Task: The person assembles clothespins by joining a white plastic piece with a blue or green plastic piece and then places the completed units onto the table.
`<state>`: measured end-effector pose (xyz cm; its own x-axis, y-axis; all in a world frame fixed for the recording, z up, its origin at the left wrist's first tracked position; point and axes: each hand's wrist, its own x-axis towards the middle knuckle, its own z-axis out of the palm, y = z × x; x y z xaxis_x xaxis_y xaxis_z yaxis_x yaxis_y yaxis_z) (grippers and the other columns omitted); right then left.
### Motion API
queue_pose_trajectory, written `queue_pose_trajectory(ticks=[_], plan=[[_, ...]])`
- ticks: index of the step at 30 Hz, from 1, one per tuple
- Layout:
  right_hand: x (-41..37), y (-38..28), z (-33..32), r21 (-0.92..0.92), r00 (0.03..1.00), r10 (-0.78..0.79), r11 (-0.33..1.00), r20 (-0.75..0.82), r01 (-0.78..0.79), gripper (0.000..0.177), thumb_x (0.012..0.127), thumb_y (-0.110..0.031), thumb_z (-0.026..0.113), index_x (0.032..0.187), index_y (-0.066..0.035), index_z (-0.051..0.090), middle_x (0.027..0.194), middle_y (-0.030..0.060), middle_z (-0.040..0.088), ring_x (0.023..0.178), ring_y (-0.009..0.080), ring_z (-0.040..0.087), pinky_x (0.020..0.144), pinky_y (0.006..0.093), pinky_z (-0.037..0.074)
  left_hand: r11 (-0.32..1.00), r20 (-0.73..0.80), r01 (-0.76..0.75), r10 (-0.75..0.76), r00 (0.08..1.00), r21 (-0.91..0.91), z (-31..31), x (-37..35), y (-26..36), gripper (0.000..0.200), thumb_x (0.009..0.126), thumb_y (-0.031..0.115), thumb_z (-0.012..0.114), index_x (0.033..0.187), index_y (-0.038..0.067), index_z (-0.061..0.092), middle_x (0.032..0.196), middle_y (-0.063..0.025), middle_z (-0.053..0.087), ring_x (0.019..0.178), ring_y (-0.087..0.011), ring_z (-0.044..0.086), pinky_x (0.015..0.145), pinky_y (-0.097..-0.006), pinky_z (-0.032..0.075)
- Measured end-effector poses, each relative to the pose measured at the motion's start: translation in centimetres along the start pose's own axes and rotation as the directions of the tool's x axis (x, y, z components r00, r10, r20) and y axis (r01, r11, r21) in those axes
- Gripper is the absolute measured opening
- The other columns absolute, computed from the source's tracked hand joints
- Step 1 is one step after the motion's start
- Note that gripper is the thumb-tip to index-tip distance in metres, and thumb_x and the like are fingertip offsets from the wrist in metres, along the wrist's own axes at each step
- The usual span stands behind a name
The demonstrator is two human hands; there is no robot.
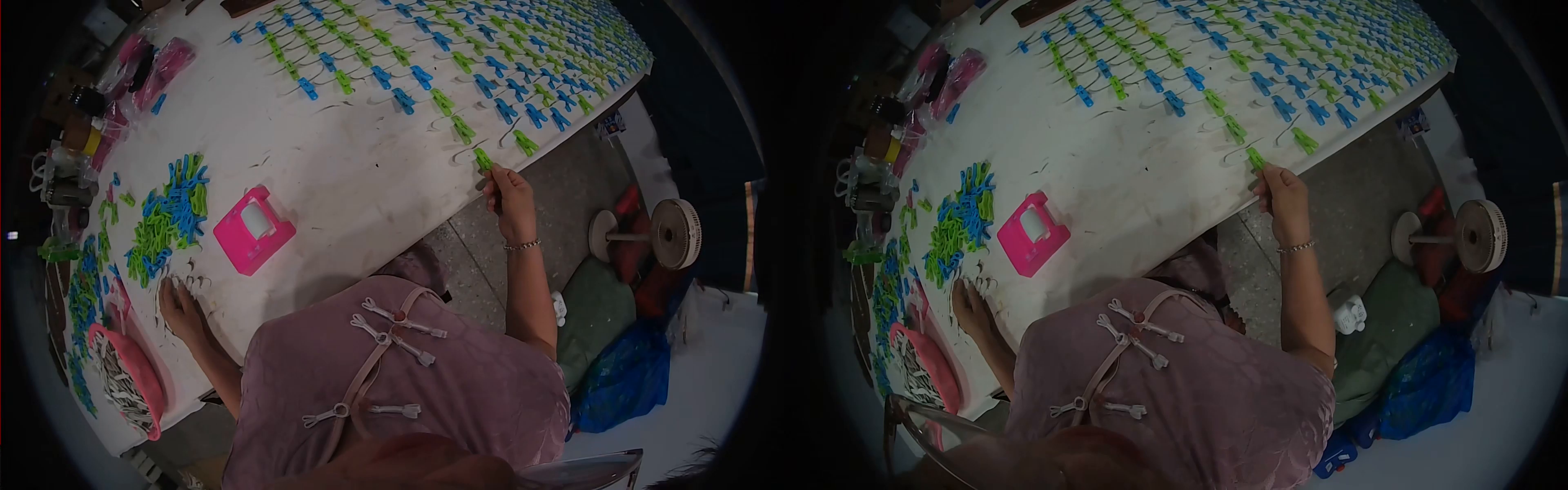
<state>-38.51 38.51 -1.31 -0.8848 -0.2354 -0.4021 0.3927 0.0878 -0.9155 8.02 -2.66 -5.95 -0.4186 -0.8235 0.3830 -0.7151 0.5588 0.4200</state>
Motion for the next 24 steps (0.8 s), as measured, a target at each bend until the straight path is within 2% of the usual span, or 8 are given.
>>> queue_pose_trajectory(ticks=[9,11,13,14,15,18,21,24], plan=[[0.7,0.2,0.4,-0.005,1.0,0.003,1.0,-0.016,-0.004,0.027,0.092,-0.027,0.058,0.081,-0.002,0.063,0.058,0.0002,0.055,0.043,0.0059,0.043,0.041,0.0206,0.032,0.999,-0.025,0.005,-0.006,1.0,-0.044,-0.2,-0.2,1.3,0.035,0.09,0.019,0.06,0.119,-0.002,0.058,0.123,-0.0197,0.055,0.113,-0.0332,0.053,0.095,-0.0365,0.04],[0.5,0.1,-0.3,-0.031,1.0,0.0,1.0,-0.022,-0.001,0.029,0.091,-0.028,0.059,0.079,-0.002,0.062,0.058,0.0,0.054,0.045,0.0074,0.044,0.043,0.0217,0.035,0.99,0.01,0.127,-0.126,0.992,-0.063,-0.4,-0.3,2.0,0.036,0.089,0.018,0.061,0.118,-0.003,0.058,0.123,-0.0199,0.056,0.113,-0.0328,0.053,0.094,-0.0362,0.041],[1.1,0.4,-1.3,-0.055,1.0,-0.007,0.998,-0.027,0.006,0.03,0.091,-0.028,0.06,0.078,-0.001,0.061,0.057,-0.0002,0.054,0.046,0.0088,0.046,0.045,0.0228,0.038,0.992,0.002,0.109,-0.109,0.994,-0.065,-0.1,-0.4,1.4,0.036,0.089,0.018,0.061,0.118,-0.003,0.058,0.123,-0.0198,0.056,0.112,-0.0327,0.053,0.095,-0.0362,0.041],[2.2,1.2,-2.3,-0.247,0.941,-0.297,0.935,-0.159,0.254,0.029,0.089,-0.028,0.062,0.082,0.0,0.061,0.061,0.0016,0.055,0.051,0.0113,0.049,0.049,0.0247,0.041,0.994,-0.009,0.094,-0.095,0.995,-0.06,0.0,-0.4,1.0,0.036,0.089,0.018,0.061,0.118,-0.003,0.058,0.123,-0.0197,0.056,0.112,-0.0326,0.053,0.095,-0.0362,0.041],[2.9,1.3,-3.0,-0.455,0.789,-0.573,0.776,-0.221,0.436,0.029,0.087,-0.027,0.064,0.087,0.001,0.06,0.065,0.0034,0.055,0.055,0.0137,0.052,0.054,0.0266,0.045,0.994,-0.009,0.092,-0.093,0.996,-0.062,0.2,-0.4,0.6,0.036,0.089,0.018,0.061,0.118,-0.003,0.058,0.123,-0.0197,0.056,0.112,-0.0326,0.053,0.095,-0.0362,0.041],[4.0,0.5,-5.1,-0.63,0.708,-0.666,0.659,-0.235,0.411,0.035,0.082,-0.024,0.068,0.102,0.002,0.056,0.084,0.0103,0.058,0.067,0.0182,0.056,0.065,0.0304,0.048,1.0,-0.056,-0.019,0.019,0.998,-0.002,0.3,-0.4,-0.3,0.037,0.089,0.018,0.061,0.119,-0.003,0.058,0.123,-0.0195,0.056,0.112,-0.0321,0.054,0.095,-0.0364,0.041],[6.3,1.2,-6.7,-0.671,0.761,-0.626,0.639,-0.17,0.376,0.043,0.08,-0.022,0.069,0.113,-0.001,0.053,0.098,0.0144,0.055,0.072,0.0193,0.056,0.067,0.0317,0.048,1.0,-0.061,0.002,-0.004,0.998,-0.024,0.3,-0.5,-0.7,0.037,0.089,0.018,0.061,0.119,-0.002,0.057,0.123,-0.0189,0.056,0.112,-0.0321,0.053,0.096,-0.0367,0.04],[6.6,0.7,-6.3,-0.686,0.76,-0.637,0.612,-0.132,0.394,0.04,0.08,-0.023,0.069,0.11,-0.001,0.055,0.1,0.0147,0.054,0.073,0.0207,0.056,0.069,0.0334,0.048,0.999,-0.055,0.019,-0.022,0.998,-0.042,0.5,-0.7,-0.3,0.036,0.089,0.018,0.061,0.119,-0.001,0.058,0.122,-0.0182,0.057,0.111,-0.0308,0.054,0.095,-0.0363,0.041]])
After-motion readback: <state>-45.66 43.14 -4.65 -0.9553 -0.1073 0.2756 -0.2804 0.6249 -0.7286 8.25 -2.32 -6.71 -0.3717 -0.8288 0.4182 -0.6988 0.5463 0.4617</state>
